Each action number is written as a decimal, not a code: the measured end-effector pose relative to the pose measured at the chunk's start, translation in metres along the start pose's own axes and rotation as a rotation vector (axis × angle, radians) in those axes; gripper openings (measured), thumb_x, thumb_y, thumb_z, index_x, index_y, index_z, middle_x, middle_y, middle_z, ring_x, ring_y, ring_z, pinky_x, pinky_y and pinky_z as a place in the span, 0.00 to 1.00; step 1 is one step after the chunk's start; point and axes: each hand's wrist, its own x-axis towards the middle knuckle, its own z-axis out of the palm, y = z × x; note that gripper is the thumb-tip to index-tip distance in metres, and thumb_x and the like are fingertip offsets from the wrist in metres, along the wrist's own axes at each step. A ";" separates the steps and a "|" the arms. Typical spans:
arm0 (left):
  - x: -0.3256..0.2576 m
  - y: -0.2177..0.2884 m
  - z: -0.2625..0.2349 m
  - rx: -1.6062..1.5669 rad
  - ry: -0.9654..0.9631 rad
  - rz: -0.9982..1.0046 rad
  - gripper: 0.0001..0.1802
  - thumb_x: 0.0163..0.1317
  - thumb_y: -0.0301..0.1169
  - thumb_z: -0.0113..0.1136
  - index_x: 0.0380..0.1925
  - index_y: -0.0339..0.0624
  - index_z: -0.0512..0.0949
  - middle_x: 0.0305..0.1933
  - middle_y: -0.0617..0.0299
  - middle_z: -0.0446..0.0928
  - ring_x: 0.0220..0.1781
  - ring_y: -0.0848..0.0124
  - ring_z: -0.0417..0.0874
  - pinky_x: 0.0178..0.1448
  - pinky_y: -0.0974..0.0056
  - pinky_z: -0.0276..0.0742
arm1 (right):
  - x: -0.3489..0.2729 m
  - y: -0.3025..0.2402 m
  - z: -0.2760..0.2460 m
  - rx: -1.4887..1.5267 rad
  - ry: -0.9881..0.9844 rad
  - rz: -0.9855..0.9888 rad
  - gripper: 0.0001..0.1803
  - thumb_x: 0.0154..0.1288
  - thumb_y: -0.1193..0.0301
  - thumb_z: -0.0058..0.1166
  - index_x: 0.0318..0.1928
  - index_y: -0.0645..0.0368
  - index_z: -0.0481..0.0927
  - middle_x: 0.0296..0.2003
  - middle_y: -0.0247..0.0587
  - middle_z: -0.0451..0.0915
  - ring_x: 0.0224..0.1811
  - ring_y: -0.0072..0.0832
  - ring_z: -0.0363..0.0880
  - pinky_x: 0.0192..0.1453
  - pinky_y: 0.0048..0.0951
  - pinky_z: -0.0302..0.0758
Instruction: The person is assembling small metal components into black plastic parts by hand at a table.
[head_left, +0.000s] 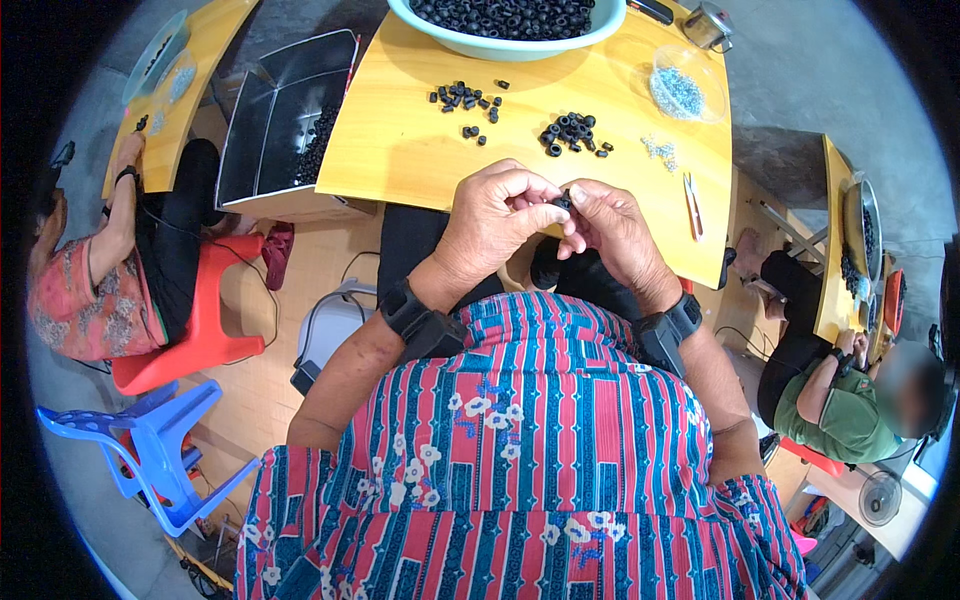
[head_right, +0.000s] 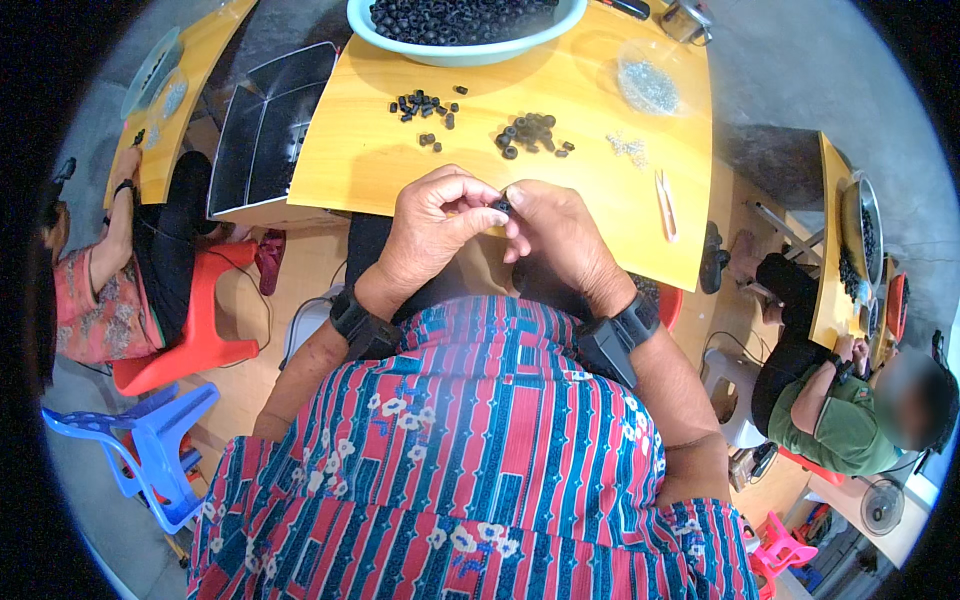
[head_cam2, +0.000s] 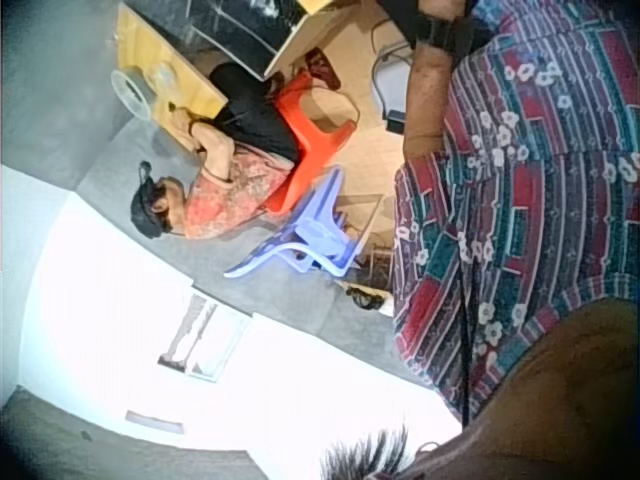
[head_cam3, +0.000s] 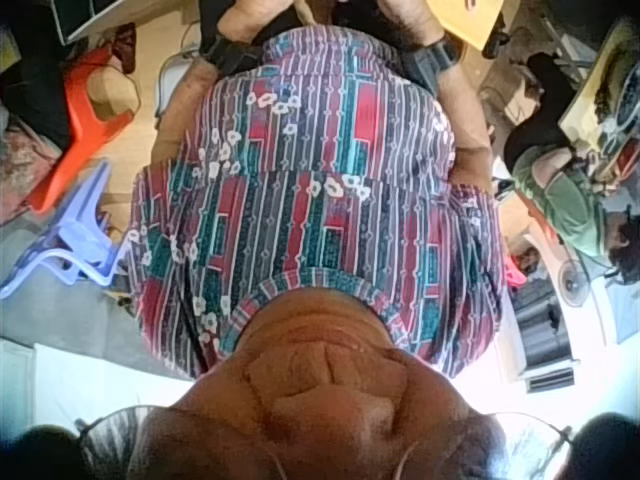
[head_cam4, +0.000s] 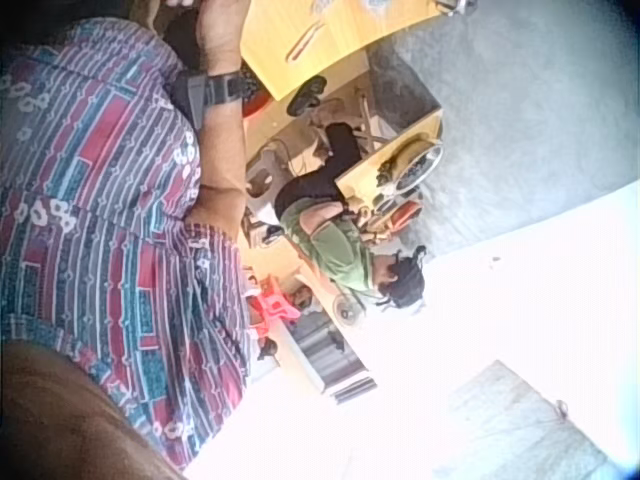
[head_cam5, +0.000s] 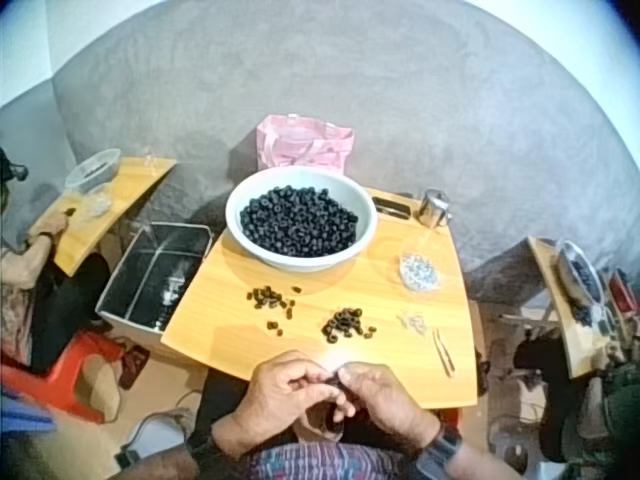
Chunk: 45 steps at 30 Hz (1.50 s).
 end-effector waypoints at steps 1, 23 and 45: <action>0.000 0.000 0.000 0.013 -0.002 0.002 0.07 0.50 0.21 0.67 0.30 0.33 0.81 0.31 0.64 0.77 0.32 0.79 0.77 0.38 0.75 0.74 | 0.000 0.000 0.000 0.000 -0.001 0.000 0.16 0.70 0.62 0.46 0.34 0.63 0.75 0.24 0.34 0.73 0.23 0.20 0.72 0.33 0.25 0.77; -0.002 -0.002 0.001 -0.144 -0.022 -0.117 0.07 0.54 0.21 0.65 0.34 0.33 0.80 0.34 0.62 0.82 0.36 0.80 0.80 0.42 0.74 0.77 | 0.001 0.007 0.006 -0.073 0.174 -0.244 0.04 0.65 0.76 0.53 0.39 0.63 0.78 0.30 0.34 0.79 0.28 0.18 0.75 0.33 0.20 0.75; -0.004 -0.004 0.001 -0.147 -0.027 -0.139 0.07 0.53 0.20 0.65 0.34 0.32 0.80 0.34 0.61 0.82 0.36 0.79 0.81 0.42 0.74 0.78 | -0.005 0.012 0.011 -0.169 0.199 -0.365 0.04 0.64 0.78 0.53 0.36 0.64 0.79 0.29 0.36 0.79 0.27 0.20 0.77 0.34 0.21 0.76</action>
